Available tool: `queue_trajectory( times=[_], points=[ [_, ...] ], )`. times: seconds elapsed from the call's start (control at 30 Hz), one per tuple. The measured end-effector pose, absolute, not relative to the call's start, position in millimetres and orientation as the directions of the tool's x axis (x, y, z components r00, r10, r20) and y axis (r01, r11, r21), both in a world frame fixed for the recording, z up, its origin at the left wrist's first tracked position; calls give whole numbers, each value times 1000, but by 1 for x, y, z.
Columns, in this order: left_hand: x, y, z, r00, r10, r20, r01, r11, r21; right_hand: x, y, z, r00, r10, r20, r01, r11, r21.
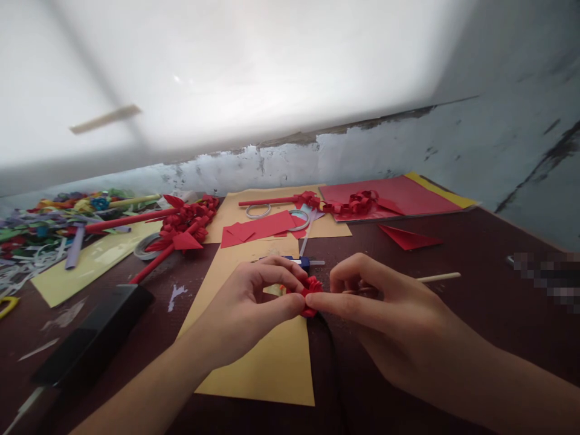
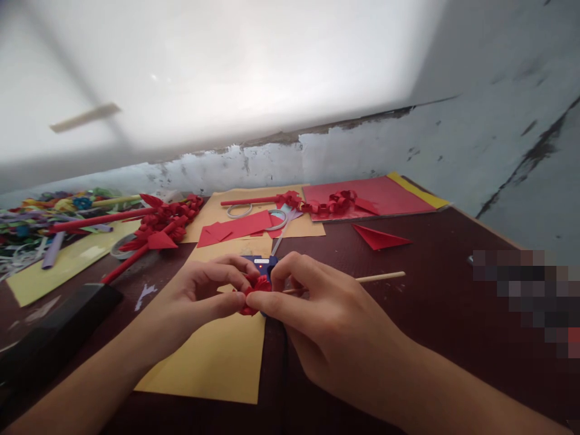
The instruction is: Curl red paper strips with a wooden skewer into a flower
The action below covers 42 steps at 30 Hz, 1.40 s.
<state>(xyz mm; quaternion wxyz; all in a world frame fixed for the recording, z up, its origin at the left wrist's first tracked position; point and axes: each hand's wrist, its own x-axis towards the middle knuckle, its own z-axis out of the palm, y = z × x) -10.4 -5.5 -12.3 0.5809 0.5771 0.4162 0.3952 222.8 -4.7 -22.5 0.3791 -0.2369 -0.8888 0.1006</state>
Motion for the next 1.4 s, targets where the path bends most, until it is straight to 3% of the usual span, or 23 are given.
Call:
queue_trajectory(
  times=[0.13,0.37,1.4],
  points=[
    [-9,-6,-11,337,941,-27,12,25,1000,224,-5,-23,-612,480,629,336,877,-342],
    [-8,-6,-8,335,942,-31,66,9,998,224,-4,-19,-629,400,666,361,910,-205],
    [-9,-6,-9,292,956,-13,142,-30,989,222,-6,-21,-589,357,725,391,911,-131]
  ],
)
